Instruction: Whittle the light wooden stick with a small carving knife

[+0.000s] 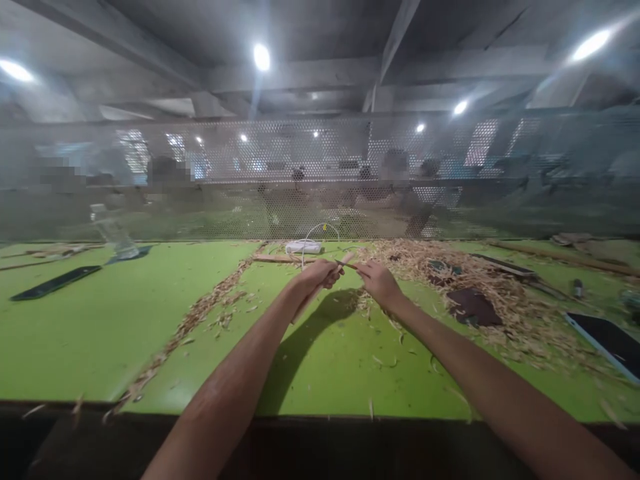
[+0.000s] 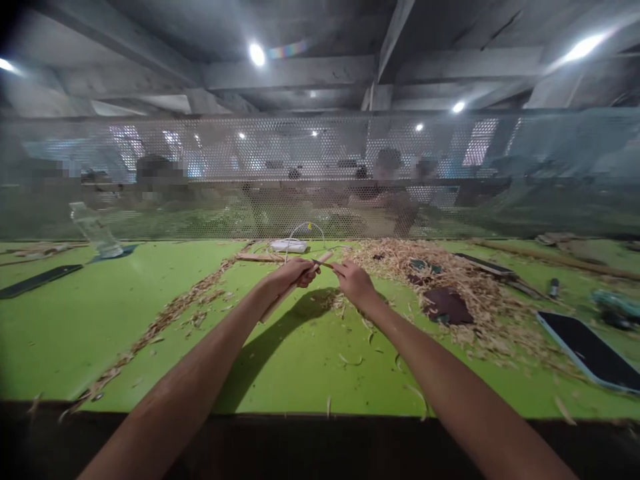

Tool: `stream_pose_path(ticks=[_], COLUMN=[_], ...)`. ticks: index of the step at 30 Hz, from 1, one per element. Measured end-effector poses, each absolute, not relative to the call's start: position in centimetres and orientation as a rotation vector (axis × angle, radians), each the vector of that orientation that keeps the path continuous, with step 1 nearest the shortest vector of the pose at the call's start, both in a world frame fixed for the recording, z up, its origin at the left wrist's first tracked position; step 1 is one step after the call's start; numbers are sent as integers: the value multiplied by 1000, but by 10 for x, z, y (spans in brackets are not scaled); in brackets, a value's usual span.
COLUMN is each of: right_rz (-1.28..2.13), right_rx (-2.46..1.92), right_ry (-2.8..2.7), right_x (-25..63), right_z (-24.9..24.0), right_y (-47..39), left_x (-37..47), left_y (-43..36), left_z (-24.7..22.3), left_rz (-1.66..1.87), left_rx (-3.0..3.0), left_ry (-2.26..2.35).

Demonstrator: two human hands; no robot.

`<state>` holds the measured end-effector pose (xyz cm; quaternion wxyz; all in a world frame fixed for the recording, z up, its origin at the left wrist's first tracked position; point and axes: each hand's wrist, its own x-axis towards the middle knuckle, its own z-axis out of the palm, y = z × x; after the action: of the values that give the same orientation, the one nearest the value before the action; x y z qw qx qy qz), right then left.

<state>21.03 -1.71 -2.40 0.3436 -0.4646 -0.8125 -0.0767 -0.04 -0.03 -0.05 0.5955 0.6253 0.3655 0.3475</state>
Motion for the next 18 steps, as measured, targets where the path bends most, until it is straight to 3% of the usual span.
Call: stream_pose_path(ticks=[18], right_rz=[-283], right_rx=[-1230], right_ry=[-2170], right_x=[215], right_z=[-21], right_y=[-18], left_x=[-3], left_y=[10], left_z=[-8], left_rz=[762], left_rx=[1514], left_ry=[852])
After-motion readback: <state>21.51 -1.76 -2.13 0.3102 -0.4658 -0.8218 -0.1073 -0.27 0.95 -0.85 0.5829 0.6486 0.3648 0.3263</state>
